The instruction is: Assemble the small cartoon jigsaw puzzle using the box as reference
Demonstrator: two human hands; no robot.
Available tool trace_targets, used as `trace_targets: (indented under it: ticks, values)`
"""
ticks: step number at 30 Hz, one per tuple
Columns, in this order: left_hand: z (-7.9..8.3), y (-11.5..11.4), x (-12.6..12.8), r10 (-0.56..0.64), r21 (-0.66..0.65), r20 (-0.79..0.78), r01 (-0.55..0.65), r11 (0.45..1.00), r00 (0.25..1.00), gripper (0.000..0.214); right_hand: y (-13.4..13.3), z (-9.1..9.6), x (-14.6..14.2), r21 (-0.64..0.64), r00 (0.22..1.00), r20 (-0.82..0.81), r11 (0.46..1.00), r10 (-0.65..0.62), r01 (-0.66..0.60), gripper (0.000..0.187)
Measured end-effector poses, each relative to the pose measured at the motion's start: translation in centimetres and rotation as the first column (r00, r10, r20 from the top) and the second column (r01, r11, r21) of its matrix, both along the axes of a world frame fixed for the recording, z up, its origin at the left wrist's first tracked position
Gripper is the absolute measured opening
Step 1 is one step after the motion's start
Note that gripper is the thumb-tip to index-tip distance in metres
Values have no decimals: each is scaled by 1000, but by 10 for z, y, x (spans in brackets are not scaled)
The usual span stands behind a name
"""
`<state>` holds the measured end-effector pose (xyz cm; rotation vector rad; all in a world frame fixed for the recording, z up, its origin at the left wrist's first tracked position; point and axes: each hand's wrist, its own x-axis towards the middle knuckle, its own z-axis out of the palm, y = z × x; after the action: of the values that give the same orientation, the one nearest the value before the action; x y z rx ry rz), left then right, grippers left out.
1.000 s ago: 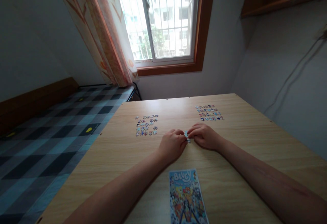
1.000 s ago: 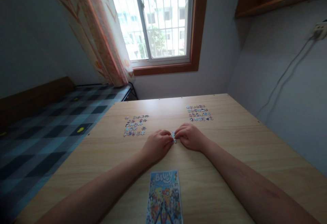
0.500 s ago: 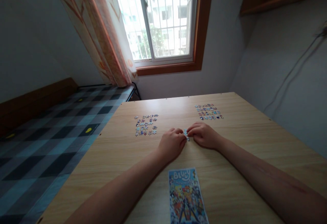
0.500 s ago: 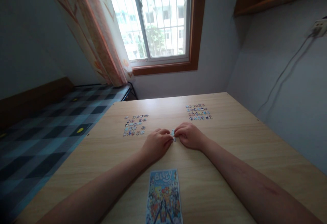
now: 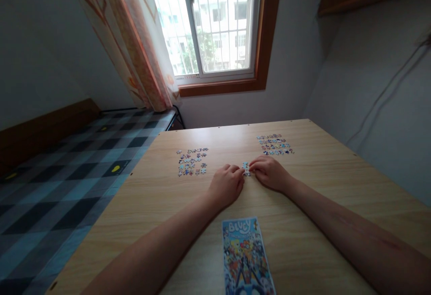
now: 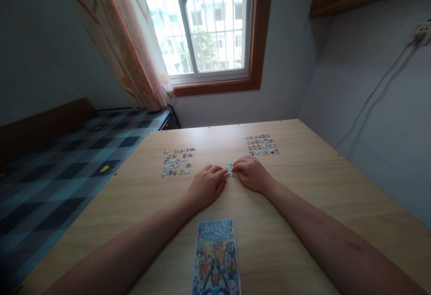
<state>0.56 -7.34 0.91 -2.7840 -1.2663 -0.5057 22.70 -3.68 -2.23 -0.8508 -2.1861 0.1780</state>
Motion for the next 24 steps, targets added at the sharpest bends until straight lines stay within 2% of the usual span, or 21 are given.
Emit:
trace_targets:
  ticks: [24]
  values:
    - [-1, 4, 1, -50, 18, -8, 50, 999, 999, 26, 0, 2, 7, -53, 998, 65, 999, -6, 9, 26]
